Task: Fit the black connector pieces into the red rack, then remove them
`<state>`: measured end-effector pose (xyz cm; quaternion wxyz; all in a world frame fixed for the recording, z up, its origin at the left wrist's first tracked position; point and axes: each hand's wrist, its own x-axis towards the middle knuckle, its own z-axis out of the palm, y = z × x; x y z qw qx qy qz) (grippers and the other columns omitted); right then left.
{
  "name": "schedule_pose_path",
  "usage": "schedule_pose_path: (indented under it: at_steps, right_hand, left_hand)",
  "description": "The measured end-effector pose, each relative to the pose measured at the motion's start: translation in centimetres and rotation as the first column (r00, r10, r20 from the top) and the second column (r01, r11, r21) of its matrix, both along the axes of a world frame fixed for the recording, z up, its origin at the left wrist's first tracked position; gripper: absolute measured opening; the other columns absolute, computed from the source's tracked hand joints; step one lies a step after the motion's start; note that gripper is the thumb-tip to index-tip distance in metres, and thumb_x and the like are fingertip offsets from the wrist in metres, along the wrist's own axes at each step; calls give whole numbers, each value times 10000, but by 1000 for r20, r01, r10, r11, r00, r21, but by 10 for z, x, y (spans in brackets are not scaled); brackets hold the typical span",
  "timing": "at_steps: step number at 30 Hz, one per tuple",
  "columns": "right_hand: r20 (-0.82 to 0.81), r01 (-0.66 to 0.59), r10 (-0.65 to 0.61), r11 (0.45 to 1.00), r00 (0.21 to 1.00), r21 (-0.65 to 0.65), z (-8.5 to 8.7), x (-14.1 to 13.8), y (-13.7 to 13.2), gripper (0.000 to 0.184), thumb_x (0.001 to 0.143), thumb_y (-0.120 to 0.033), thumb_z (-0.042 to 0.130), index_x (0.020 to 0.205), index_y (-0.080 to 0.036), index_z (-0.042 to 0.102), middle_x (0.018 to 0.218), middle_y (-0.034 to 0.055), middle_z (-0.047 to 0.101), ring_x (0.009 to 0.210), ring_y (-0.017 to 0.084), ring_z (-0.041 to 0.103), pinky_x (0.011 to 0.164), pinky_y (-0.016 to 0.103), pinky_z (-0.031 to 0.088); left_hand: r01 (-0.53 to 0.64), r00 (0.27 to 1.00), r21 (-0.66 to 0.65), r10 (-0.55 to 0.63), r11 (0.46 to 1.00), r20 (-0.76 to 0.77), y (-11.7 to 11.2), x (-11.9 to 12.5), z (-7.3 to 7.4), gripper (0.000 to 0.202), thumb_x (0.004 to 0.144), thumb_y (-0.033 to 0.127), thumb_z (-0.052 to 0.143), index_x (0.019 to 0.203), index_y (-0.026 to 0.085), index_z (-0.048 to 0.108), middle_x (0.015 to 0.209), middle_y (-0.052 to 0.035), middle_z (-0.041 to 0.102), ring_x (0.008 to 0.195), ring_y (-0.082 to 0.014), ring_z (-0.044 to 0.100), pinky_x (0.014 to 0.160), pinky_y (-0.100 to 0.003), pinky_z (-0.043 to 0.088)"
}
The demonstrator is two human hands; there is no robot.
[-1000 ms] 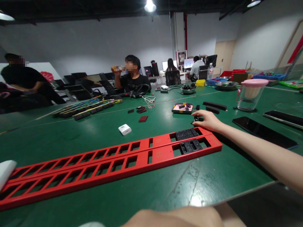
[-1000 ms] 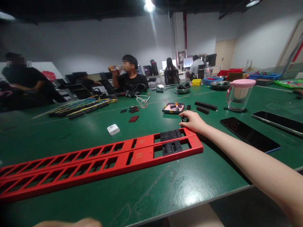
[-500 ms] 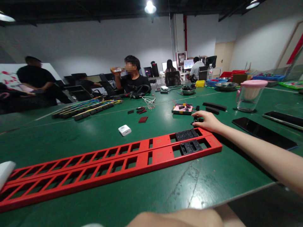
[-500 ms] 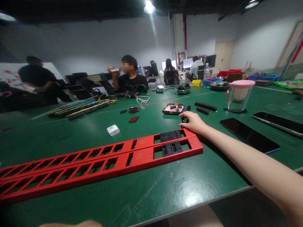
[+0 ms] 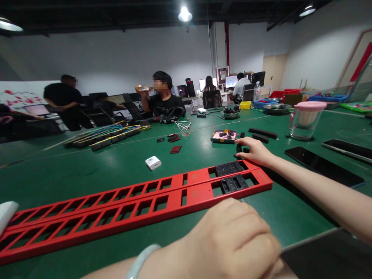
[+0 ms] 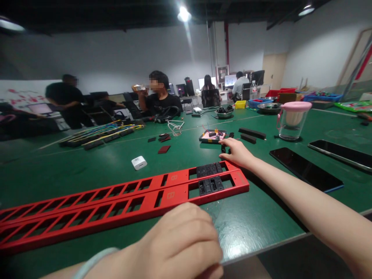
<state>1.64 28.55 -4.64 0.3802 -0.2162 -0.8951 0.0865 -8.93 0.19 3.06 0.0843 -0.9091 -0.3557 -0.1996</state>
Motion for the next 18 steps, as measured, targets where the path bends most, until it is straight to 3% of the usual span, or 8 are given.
schedule_pose_path:
  at_steps: [2,5,9,13,15,18]
  right_hand:
    - [2,-8,8,1000,1000,11,1,0,-1,428,680,-322,648,1068,-162,562,1022,69,582,921,170,549,840,296,437]
    - [-20,-15,15,1000,1000,0,0,0,-4,428,687,-333,641,1072,-163,559,1036,68,584,945,172,547,859,302,433]
    - [-88,-34,26,995,996,-93,4,-2,-14,483,650,-349,671,1080,-162,556,1022,59,600,899,162,571,825,289,462]
    - [-196,-88,45,971,980,-220,22,-1,-32,498,606,-392,693,1026,-150,579,992,65,608,880,167,577,818,300,475]
    - [-197,-172,108,924,974,-342,33,5,-44,514,597,-400,694,1028,-145,578,1000,68,603,892,168,576,830,306,475]
    - [-71,-279,287,794,955,-540,38,19,-62,573,582,-376,702,1086,-147,556,1041,73,591,921,176,575,836,308,478]
  left_hand:
    - [-89,981,54,97,995,-167,12,4,-23,317,856,290,394,1108,140,514,1107,-75,562,1079,-152,490,950,-285,412]
    - [-233,925,46,236,971,-298,23,-1,-46,541,859,415,317,1285,83,347,1365,-154,296,1282,-260,262,1045,-372,316]
    - [-296,912,-48,268,954,-311,27,-11,-52,611,858,438,265,1344,68,235,1410,-165,159,1319,-275,136,1081,-389,254]
    - [-325,923,-153,278,933,-265,29,-14,-54,640,849,467,265,1364,95,187,1428,-130,98,1330,-249,78,1106,-378,207]
    - [-328,927,-191,276,925,-256,29,-15,-56,651,849,474,249,1371,96,161,1430,-126,82,1332,-238,65,1114,-369,187]
    - [-329,928,-214,273,920,-252,28,-15,-57,653,852,470,225,1375,89,137,1430,-127,71,1333,-230,49,1119,-363,171]
